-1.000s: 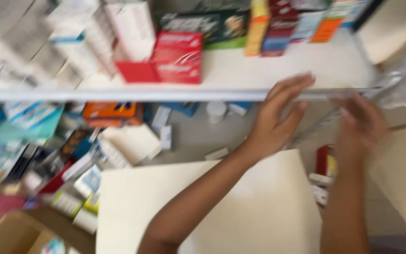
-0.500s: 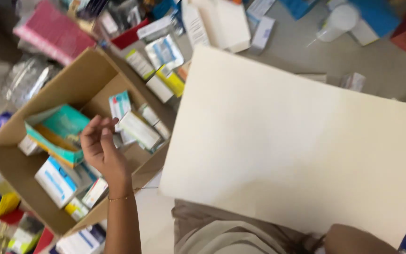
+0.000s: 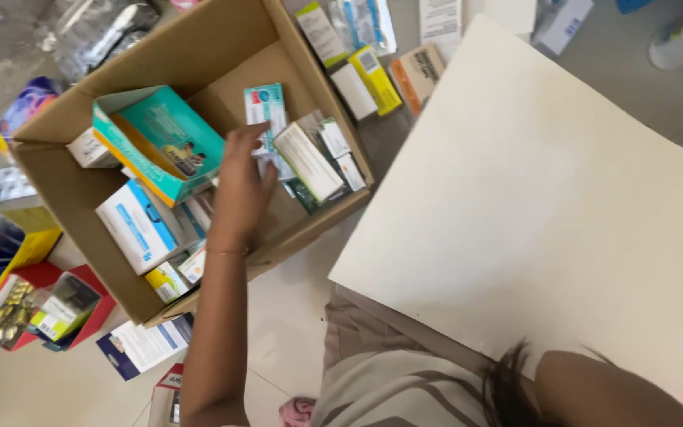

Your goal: The person picks up various medicine boxes from a cardboard box, opens them to reveal bottles or blister packs, and then places them onto a nearby shelf. The person handles multiple items, including a bottle of liquid medicine and blister packs of pills, moving them from the box to the shelf.

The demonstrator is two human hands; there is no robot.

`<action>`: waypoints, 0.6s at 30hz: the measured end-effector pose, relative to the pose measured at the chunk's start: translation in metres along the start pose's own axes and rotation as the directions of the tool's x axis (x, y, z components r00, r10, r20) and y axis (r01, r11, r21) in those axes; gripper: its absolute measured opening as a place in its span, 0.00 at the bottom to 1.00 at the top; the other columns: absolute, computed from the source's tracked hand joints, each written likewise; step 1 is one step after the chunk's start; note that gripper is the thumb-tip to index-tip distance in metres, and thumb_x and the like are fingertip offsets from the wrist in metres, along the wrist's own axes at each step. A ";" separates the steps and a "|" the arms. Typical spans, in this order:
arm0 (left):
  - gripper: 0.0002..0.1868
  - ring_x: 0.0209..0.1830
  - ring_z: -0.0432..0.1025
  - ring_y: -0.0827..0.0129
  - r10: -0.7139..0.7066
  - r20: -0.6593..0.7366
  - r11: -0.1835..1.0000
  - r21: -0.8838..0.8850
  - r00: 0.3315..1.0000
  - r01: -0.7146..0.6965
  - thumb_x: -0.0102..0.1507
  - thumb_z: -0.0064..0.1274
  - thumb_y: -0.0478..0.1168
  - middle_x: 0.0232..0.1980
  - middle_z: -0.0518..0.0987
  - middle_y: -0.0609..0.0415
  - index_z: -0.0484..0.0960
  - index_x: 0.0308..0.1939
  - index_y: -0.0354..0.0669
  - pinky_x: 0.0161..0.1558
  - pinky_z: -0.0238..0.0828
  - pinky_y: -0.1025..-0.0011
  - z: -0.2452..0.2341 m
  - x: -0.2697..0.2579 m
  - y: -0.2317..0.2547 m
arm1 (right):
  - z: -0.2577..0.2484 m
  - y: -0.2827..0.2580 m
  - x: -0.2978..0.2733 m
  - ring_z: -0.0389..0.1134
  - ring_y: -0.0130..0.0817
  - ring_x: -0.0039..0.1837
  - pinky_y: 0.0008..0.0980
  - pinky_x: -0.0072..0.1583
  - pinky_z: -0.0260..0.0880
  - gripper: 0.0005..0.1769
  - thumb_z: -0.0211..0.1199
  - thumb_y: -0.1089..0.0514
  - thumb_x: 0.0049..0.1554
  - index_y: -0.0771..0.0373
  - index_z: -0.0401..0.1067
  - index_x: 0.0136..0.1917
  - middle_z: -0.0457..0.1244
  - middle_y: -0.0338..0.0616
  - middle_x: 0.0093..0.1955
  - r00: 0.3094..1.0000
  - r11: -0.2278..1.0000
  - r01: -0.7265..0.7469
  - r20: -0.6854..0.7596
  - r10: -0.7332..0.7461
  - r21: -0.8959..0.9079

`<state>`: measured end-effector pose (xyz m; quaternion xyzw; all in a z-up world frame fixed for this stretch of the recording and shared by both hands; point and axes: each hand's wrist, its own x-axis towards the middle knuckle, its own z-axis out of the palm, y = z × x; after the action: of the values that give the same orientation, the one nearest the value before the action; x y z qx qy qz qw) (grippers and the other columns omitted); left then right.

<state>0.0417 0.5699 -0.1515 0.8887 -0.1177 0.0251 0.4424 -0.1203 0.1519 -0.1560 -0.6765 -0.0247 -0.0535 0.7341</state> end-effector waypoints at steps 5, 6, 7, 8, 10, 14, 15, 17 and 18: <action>0.39 0.64 0.67 0.43 0.090 0.164 0.942 0.305 0.982 -0.137 0.48 0.54 0.22 0.69 0.69 0.39 0.78 0.64 0.49 0.59 0.66 0.51 0.022 0.007 -0.004 | 0.032 -0.022 0.006 0.70 0.38 0.58 0.50 0.74 0.65 0.15 0.62 0.58 0.69 0.64 0.67 0.66 0.65 0.47 0.58 0.996 0.997 -0.061 0.071 0.057 0.054; 0.39 0.65 0.67 0.43 0.092 0.191 0.916 0.369 0.977 -0.158 0.47 0.54 0.21 0.71 0.68 0.41 0.79 0.62 0.53 0.57 0.66 0.51 0.030 0.012 -0.006 | 0.034 -0.028 0.011 0.70 0.38 0.57 0.50 0.74 0.65 0.15 0.62 0.58 0.68 0.64 0.67 0.66 0.65 0.47 0.58 0.996 0.996 -0.062 0.075 0.057 0.058; 0.39 0.65 0.67 0.43 0.105 0.191 0.917 0.362 0.976 -0.170 0.47 0.54 0.21 0.71 0.68 0.41 0.79 0.62 0.53 0.57 0.66 0.51 0.035 0.018 -0.013 | 0.037 -0.033 0.016 0.70 0.38 0.57 0.50 0.74 0.65 0.15 0.63 0.58 0.68 0.64 0.67 0.66 0.66 0.47 0.57 0.995 0.996 -0.062 0.080 0.057 0.061; 0.37 0.66 0.68 0.46 0.050 0.209 0.919 0.374 0.977 -0.128 0.51 0.55 0.21 0.71 0.70 0.45 0.79 0.61 0.55 0.59 0.68 0.53 0.035 0.014 -0.023 | 0.043 -0.036 0.019 0.70 0.38 0.57 0.50 0.74 0.65 0.15 0.63 0.58 0.68 0.64 0.67 0.66 0.66 0.47 0.57 0.993 0.995 -0.073 0.100 0.066 0.075; 0.34 0.67 0.70 0.49 -0.001 0.223 0.919 0.385 0.975 -0.087 0.54 0.55 0.21 0.72 0.71 0.49 0.80 0.60 0.57 0.61 0.70 0.55 0.025 0.012 -0.027 | 0.053 -0.042 0.025 0.70 0.37 0.56 0.51 0.74 0.64 0.15 0.63 0.58 0.68 0.64 0.67 0.65 0.66 0.47 0.56 0.988 0.991 -0.091 0.134 0.077 0.095; 0.34 0.68 0.69 0.48 -0.028 0.086 0.974 0.226 0.996 0.008 0.53 0.58 0.20 0.70 0.70 0.46 0.76 0.61 0.49 0.65 0.72 0.57 -0.011 0.012 0.009 | 0.066 -0.054 0.033 0.71 0.37 0.55 0.51 0.74 0.64 0.15 0.63 0.58 0.68 0.64 0.67 0.65 0.66 0.46 0.55 0.979 0.984 -0.120 0.182 0.096 0.128; 0.34 0.70 0.68 0.47 0.011 -0.014 0.985 0.172 1.000 -0.008 0.53 0.61 0.20 0.70 0.69 0.44 0.74 0.61 0.46 0.67 0.72 0.57 -0.020 0.010 0.022 | 0.070 -0.058 0.034 0.71 0.37 0.54 0.52 0.74 0.64 0.15 0.63 0.58 0.67 0.64 0.67 0.65 0.66 0.46 0.54 0.976 0.982 -0.129 0.194 0.100 0.138; 0.34 0.72 0.67 0.47 0.096 -0.127 0.985 0.158 0.987 -0.075 0.54 0.63 0.21 0.71 0.69 0.44 0.73 0.61 0.46 0.69 0.71 0.56 -0.019 0.004 0.043 | 0.085 -0.062 0.048 0.71 0.37 0.54 0.52 0.74 0.63 0.15 0.63 0.58 0.67 0.64 0.67 0.64 0.66 0.46 0.54 0.970 0.977 -0.140 0.222 0.103 0.160; 0.34 0.74 0.66 0.46 0.177 -0.234 0.979 0.145 0.956 -0.146 0.55 0.66 0.22 0.71 0.68 0.43 0.72 0.61 0.45 0.72 0.70 0.56 -0.017 0.002 0.054 | 0.095 -0.066 0.055 0.71 0.36 0.53 0.52 0.74 0.63 0.15 0.63 0.58 0.67 0.64 0.67 0.64 0.66 0.46 0.53 0.967 0.975 -0.145 0.232 0.103 0.170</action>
<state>0.0319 0.5522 -0.0989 0.8923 -0.1327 0.1782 0.3931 -0.0700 0.2392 -0.0770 -0.6069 -0.0685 0.0710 0.7886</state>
